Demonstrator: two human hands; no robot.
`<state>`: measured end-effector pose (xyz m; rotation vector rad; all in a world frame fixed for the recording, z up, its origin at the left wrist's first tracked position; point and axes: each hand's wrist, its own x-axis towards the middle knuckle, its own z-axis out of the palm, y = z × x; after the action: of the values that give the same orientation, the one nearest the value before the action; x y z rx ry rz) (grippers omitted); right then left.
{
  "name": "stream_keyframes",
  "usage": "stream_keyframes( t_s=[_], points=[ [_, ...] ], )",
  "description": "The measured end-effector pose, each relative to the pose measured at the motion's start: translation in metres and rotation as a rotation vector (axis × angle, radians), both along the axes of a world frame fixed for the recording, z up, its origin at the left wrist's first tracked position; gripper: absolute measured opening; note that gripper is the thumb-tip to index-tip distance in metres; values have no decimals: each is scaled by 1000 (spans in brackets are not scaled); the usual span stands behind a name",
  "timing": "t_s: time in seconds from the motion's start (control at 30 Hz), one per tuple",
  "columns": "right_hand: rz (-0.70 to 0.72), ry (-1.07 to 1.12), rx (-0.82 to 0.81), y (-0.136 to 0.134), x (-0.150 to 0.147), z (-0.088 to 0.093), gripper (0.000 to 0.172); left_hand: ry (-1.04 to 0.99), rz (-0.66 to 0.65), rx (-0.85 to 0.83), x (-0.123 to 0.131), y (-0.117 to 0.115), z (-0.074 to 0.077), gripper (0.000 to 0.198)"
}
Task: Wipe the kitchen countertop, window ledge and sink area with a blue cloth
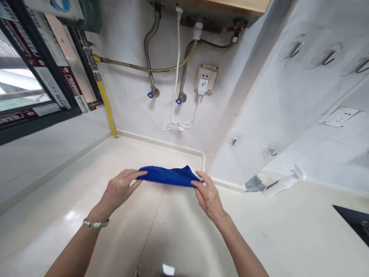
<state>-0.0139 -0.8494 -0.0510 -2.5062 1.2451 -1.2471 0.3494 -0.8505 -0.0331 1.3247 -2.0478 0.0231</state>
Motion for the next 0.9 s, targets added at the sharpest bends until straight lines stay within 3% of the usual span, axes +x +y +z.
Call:
stream_keyframes(
  t_s=[0.17,0.27,0.37,0.47,0.6,0.73,0.83,0.9],
  points=[
    [195,203,359,67,-7,-113,34,-341,-70,693,-1,64,-86,26],
    [230,222,542,92,-7,-143,37,-374,-94,884,-6,90,-117,32],
    [235,169,587,95,-10,-141,38,-332,-53,918,-5,98,-121,33],
    [202,166,608,82,-14,-127,37,-325,-70,905,1,90,-111,28],
    [99,113,593,42,-10,-108,35,-301,-47,747,3,55,-92,25],
    [-84,-118,543,-13,1,-97,35,-108,110,505,-5,7,-82,27],
    [-282,-238,458,-33,2,-107,44,-31,289,262,-22,-14,-92,40],
    [-316,-223,441,-28,-4,-123,47,29,272,141,-42,-14,-111,41]
  ],
)
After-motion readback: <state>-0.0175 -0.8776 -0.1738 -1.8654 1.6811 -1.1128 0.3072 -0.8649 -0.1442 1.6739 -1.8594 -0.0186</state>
